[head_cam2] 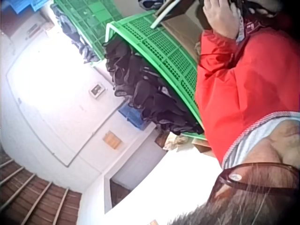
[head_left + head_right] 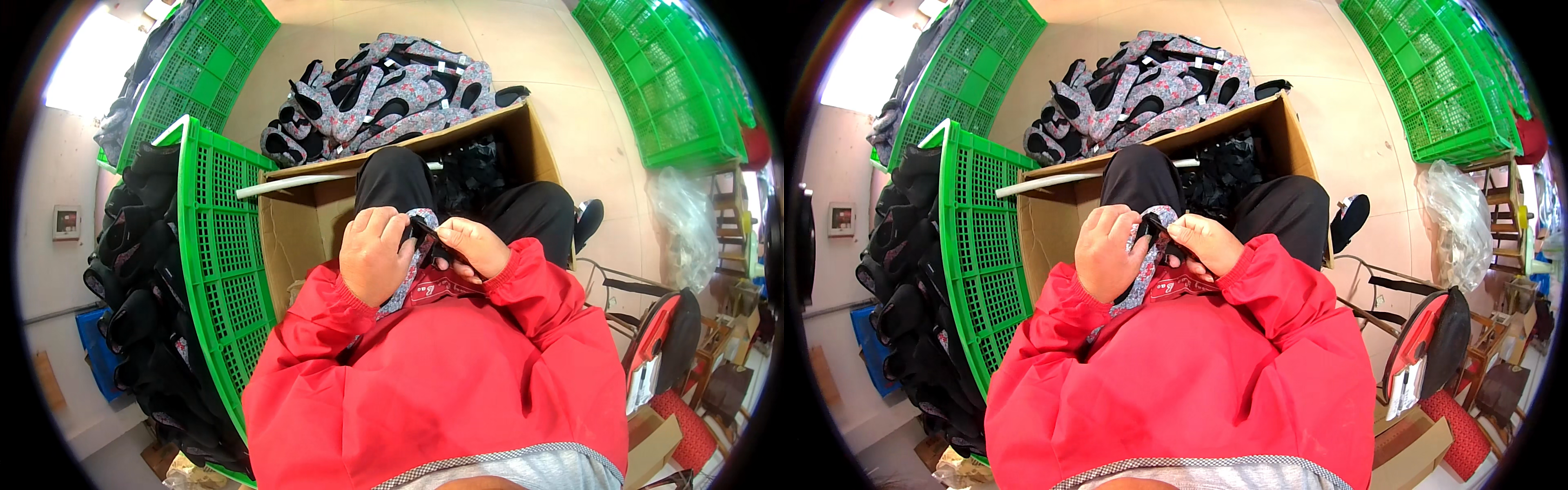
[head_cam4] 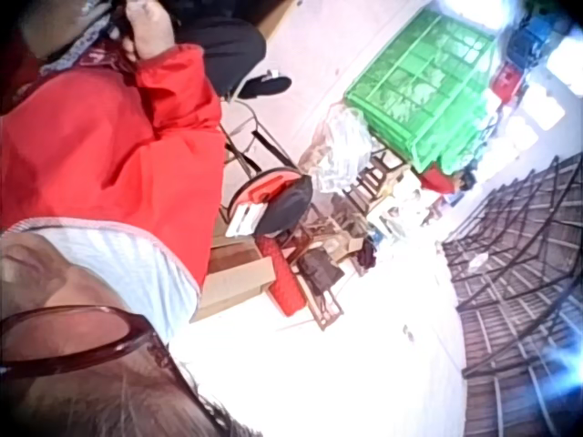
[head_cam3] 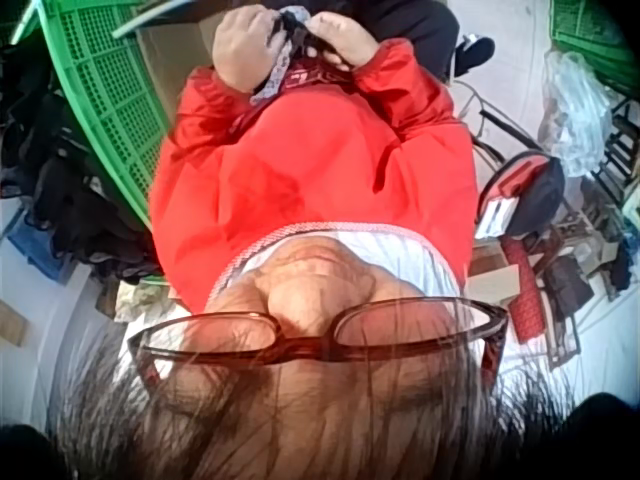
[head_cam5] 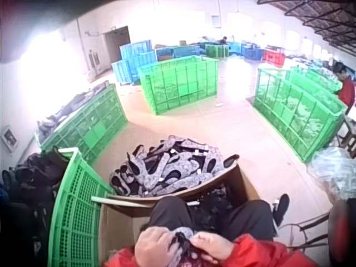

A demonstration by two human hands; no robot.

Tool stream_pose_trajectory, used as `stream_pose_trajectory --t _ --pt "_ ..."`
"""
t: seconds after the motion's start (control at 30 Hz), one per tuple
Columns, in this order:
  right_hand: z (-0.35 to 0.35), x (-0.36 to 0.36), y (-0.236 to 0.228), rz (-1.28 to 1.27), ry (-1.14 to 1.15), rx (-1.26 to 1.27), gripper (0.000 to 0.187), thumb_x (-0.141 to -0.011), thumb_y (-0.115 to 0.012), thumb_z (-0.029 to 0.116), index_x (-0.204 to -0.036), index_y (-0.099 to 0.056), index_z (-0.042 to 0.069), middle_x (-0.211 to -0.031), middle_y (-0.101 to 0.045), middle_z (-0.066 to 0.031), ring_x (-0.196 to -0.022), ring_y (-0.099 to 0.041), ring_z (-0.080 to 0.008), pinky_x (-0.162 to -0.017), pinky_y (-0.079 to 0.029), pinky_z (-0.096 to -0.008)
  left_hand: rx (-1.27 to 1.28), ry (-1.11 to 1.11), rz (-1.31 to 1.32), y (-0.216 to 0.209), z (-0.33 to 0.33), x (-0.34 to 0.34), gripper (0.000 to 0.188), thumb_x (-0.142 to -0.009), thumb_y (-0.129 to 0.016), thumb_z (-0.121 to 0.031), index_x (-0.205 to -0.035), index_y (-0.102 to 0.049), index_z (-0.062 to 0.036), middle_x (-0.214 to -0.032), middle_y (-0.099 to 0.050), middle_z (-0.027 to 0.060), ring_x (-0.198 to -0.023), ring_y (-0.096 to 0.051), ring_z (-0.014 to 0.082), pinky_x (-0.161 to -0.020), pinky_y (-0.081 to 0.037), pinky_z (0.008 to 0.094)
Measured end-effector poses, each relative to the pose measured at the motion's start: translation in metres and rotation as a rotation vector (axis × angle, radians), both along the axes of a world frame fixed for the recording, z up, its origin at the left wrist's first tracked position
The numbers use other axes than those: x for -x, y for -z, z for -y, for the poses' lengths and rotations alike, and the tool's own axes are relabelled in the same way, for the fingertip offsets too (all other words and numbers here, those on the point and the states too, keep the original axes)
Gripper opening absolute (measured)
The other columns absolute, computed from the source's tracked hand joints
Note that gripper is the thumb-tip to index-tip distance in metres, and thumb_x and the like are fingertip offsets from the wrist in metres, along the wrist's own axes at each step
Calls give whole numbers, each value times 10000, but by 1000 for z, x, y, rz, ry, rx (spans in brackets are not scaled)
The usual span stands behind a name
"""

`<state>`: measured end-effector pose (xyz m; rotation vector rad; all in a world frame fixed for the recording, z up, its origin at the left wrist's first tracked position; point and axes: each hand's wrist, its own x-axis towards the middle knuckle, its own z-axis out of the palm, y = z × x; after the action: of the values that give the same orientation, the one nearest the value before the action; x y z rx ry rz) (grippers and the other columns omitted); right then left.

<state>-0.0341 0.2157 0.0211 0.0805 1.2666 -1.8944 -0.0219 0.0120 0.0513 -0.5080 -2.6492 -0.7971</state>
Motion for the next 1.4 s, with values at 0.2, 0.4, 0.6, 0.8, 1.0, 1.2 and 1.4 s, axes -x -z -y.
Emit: stream_pose_trajectory --t 0.2,0.4,0.6,0.8,1.0,1.2,1.4 --pt "2 0 4 -16 -10 -28 300 -1015 -468 371 -1034 -526 77 -754 -621 -49 -398 -362 -46 -344 -285 -205 5 -52 114 11 4 -4 212 -702 -696 -8 -867 -569 -42 -825 -608 95 -783 -607 303 -716 -484 390" --pt "5 -1 5 -7 5 -30 295 -1014 -471 368 -1038 -515 77 -757 -618 -51 -399 -359 -50 -342 -279 -208 19 -6 4 18 6 2 196 -707 -685 8 -885 -625 -49 -829 -592 87 -787 -596 288 -697 -481 378" --pt "8 -2 6 10 38 -23 293 -1012 -481 358 -1047 -500 67 -767 -619 -51 -406 -363 -53 -341 -283 -214 132 88 -137 20 9 4 187 -699 -663 -74 -879 -714 -72 -826 -548 32 -811 -555 220 -701 -444 351" --pt "10 -4 4 44 64 -2 270 -1019 -469 340 -1039 -498 72 -775 -615 -49 -418 -367 -53 -343 -287 -213 196 164 -188 19 11 9 182 -690 -674 -97 -868 -711 -86 -784 -533 11 -778 -548 207 -679 -424 344" --pt "8 -5 3 43 69 5 251 -1021 -466 330 -1023 -494 80 -774 -609 -45 -415 -351 -54 -344 -285 -216 245 155 -137 21 8 7 102 -721 -679 -90 -820 -663 -76 -782 -535 25 -772 -542 219 -674 -419 347" --pt "7 -4 3 42 38 -1 268 -1015 -475 351 -1034 -503 85 -772 -609 -48 -411 -343 -53 -344 -280 -216 2 66 -129 18 6 1 116 -719 -697 -19 -800 -619 -52 -768 -557 60 -722 -542 256 -658 -426 370" --pt "5 -4 3 6 18 1 292 -1011 -483 368 -1036 -512 79 -780 -619 -49 -413 -359 -45 -342 -284 -208 -151 -9 -49 19 9 -5 148 -722 -711 8 -791 -590 -44 -744 -552 78 -695 -534 269 -654 -429 375"
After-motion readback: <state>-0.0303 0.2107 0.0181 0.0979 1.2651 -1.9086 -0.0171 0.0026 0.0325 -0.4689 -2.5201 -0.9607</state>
